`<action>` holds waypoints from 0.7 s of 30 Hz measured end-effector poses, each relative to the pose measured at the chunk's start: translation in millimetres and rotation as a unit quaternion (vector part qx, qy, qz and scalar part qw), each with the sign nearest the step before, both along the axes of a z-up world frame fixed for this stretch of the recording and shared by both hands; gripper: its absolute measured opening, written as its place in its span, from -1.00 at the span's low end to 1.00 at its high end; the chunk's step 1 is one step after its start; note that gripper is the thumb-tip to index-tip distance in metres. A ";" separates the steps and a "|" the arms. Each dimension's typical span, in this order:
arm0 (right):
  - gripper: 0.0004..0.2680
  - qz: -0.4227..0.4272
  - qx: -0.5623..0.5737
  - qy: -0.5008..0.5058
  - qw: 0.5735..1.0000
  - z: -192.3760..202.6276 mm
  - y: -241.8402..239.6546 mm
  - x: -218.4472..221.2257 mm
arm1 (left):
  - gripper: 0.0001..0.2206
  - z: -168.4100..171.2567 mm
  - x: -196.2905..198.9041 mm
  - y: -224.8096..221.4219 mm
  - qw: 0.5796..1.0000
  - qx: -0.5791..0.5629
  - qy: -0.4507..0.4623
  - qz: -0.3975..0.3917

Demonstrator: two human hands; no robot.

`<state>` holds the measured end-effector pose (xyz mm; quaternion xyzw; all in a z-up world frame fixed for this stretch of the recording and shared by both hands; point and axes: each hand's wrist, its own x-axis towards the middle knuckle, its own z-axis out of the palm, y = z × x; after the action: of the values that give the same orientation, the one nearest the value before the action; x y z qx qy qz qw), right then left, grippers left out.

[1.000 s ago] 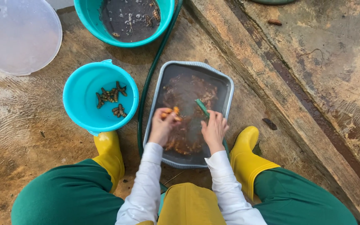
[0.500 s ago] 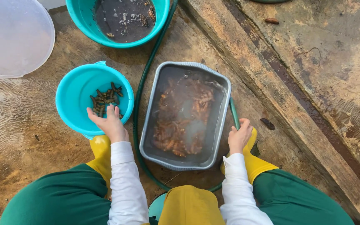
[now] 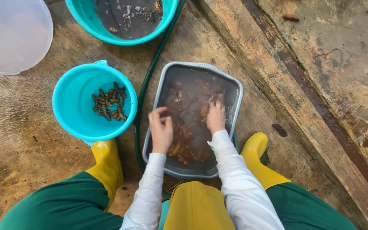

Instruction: Washing and cleaning turmeric roots in a basin using water from a hose.

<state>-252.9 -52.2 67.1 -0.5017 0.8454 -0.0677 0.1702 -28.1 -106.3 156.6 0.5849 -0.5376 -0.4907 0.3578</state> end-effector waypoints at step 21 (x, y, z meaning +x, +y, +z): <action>-0.85 -0.204 -0.049 -0.483 0.850 -55.6 119.3 84.9 | -0.73 -132.9 -9.5 122.1 0.943 0.331 0.019 -0.015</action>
<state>-168.0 67.0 11.5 -0.2295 0.7357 -0.3757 0.5146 -37.5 15.7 23.7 0.6530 -0.3468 -0.6572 0.1463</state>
